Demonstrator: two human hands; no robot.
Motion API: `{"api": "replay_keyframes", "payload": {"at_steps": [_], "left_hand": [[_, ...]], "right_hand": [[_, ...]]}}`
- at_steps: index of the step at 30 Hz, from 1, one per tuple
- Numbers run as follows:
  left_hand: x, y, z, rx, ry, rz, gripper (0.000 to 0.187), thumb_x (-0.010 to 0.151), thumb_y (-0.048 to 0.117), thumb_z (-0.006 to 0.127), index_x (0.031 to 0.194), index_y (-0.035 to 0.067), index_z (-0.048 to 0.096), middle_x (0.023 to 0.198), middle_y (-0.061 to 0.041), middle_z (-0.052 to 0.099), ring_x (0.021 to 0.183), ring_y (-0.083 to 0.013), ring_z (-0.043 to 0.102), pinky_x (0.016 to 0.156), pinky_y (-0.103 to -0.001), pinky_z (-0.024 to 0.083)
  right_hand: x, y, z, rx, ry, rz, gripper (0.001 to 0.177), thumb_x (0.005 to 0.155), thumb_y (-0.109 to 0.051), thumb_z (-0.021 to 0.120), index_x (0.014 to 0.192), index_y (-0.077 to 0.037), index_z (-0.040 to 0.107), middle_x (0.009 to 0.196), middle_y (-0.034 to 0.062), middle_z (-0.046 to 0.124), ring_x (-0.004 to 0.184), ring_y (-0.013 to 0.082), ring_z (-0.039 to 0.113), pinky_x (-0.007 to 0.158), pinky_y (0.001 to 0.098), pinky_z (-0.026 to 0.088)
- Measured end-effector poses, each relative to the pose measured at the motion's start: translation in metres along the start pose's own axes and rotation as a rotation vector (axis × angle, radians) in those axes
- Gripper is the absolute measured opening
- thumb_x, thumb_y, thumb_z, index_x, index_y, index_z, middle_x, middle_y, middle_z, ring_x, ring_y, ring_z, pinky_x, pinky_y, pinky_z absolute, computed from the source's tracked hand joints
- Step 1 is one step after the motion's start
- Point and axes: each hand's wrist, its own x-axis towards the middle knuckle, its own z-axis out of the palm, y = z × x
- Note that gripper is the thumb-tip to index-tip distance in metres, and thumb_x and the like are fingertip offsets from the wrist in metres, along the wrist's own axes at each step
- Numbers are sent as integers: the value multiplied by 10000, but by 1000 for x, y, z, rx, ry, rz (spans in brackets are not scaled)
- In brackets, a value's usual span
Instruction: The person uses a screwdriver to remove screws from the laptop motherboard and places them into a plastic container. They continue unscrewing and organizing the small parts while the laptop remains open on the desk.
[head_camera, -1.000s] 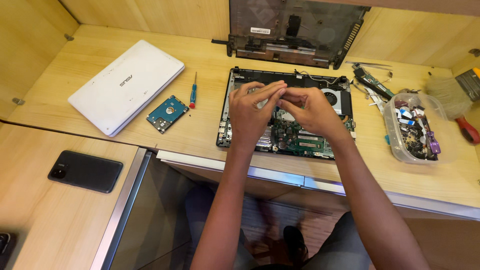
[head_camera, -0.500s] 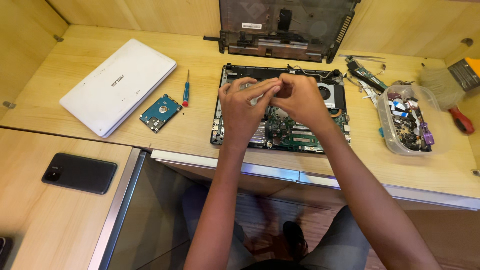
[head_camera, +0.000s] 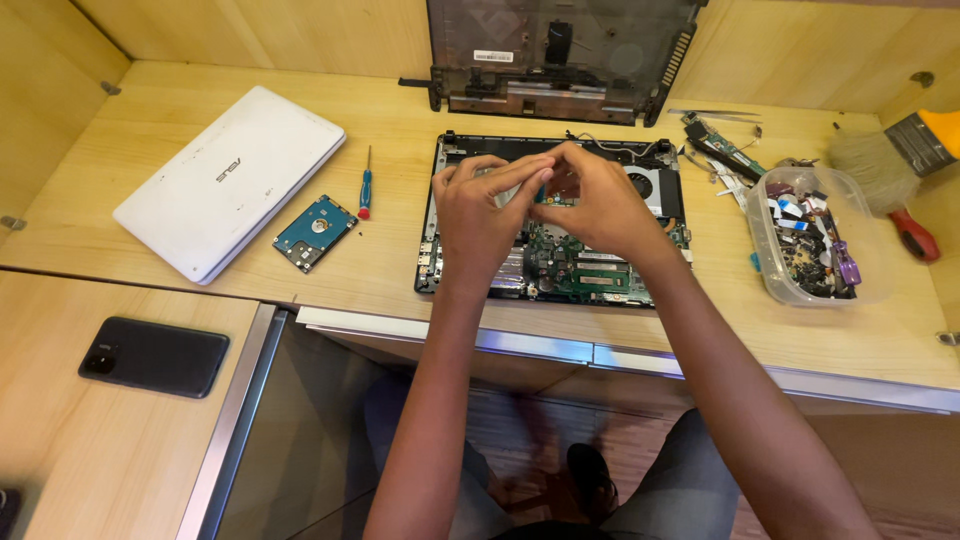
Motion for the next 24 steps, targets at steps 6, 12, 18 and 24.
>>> {"api": "replay_keyframes", "payload": {"at_steps": [6, 12, 18, 24], "left_hand": [[1, 10, -5, -47, -1, -10, 156, 922, 304, 811, 1055, 382, 793, 1002, 152, 797, 995, -134, 701, 1020, -387, 364], [1, 0, -4, -8, 20, -13, 150, 918, 292, 815, 1042, 375, 800, 984, 140, 800, 962, -147, 710, 988, -381, 386], [0, 18, -6, -79, -30, -27, 183, 909, 281, 811, 1057, 388, 791, 971, 133, 801, 997, -153, 716, 1024, -382, 394], [1, 11, -4, -86, 11, -25, 188, 908, 286, 815, 1060, 393, 789, 991, 149, 798, 984, -140, 713, 1004, -342, 385]], "right_hand": [[-6, 1, 12, 203, 100, 32, 193, 873, -108, 851, 1025, -47, 750, 863, 78, 771, 861, 124, 730, 837, 315, 602], [0, -3, 16, 143, 10, -53, 612, 876, -144, 825, 1409, -12, 554, 1284, 292, 661, 1191, 444, 657, 956, 565, 545], [0, 39, 29, 96, 274, 24, 248, 828, -162, 911, 853, -63, 685, 693, 75, 698, 674, 139, 721, 663, 262, 574], [-7, -8, 18, 253, 1, -10, 138, 955, 11, 678, 1061, -51, 739, 975, 81, 755, 968, 147, 657, 911, 386, 587]]}}
